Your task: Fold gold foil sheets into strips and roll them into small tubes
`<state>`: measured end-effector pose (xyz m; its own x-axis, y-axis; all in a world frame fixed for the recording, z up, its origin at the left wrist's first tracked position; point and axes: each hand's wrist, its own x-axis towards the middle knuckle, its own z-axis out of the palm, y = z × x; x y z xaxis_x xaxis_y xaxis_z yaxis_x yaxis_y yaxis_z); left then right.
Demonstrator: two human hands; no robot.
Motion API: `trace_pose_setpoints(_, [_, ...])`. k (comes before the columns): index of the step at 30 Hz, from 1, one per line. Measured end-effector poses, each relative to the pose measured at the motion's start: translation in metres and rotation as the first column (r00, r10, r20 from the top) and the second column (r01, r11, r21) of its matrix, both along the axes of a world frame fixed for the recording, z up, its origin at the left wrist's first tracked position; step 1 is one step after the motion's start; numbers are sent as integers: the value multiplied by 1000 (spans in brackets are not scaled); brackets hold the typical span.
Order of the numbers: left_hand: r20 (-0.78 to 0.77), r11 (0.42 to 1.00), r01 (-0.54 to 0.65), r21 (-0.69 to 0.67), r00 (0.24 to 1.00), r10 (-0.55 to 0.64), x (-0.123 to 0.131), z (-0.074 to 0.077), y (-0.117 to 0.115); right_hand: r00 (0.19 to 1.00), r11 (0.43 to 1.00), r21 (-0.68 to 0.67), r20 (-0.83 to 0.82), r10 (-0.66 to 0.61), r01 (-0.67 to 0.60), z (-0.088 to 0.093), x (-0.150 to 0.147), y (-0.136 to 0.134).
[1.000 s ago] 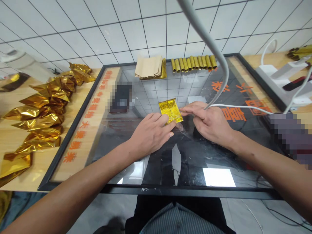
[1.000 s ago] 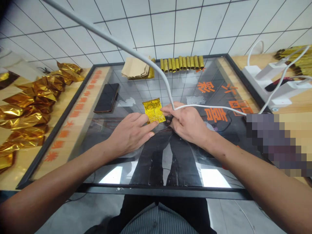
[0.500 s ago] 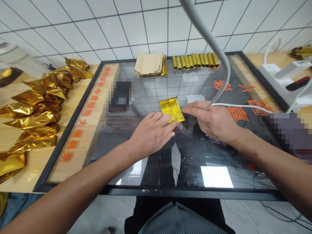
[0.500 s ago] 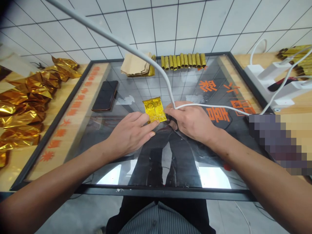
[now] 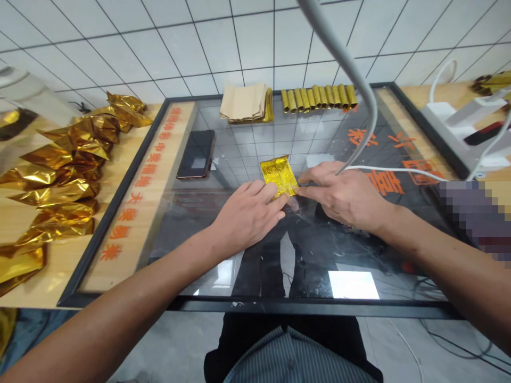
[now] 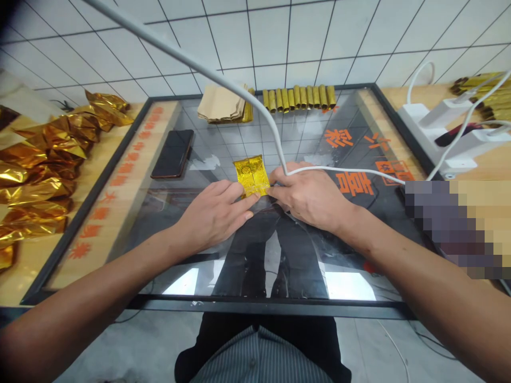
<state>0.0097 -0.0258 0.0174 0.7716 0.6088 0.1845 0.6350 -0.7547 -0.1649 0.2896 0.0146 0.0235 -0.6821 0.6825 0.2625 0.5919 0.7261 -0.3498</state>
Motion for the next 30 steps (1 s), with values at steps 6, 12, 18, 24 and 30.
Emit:
trace_pose_setpoints(6, [3, 1000, 1, 8, 1000, -1, 0, -2, 1, 995, 993, -82, 26, 92, -89, 4, 4, 1])
trace_pose_setpoints(12, [13, 1000, 1, 2, 1000, -1, 0, -1, 0, 997, 999, 11, 68, 47, -48, 2, 0, -5])
trace_pose_setpoints(18, [3, 1000, -12, -9, 1000, 12, -1, -3, 0, 985, 986, 88, 114, 132, -143, 0, -16, -6])
trace_pose_setpoints(24, [116, 993, 21, -115, 993, -8, -22, -8, -9, 977, 979, 150, 184, 111, -139, 1, -20, -8])
trace_pose_setpoints(30, [291, 972, 66, -227, 957, 3, -37, -9, -11, 980, 975, 170, 164, 115, -143, 1, -20, -9])
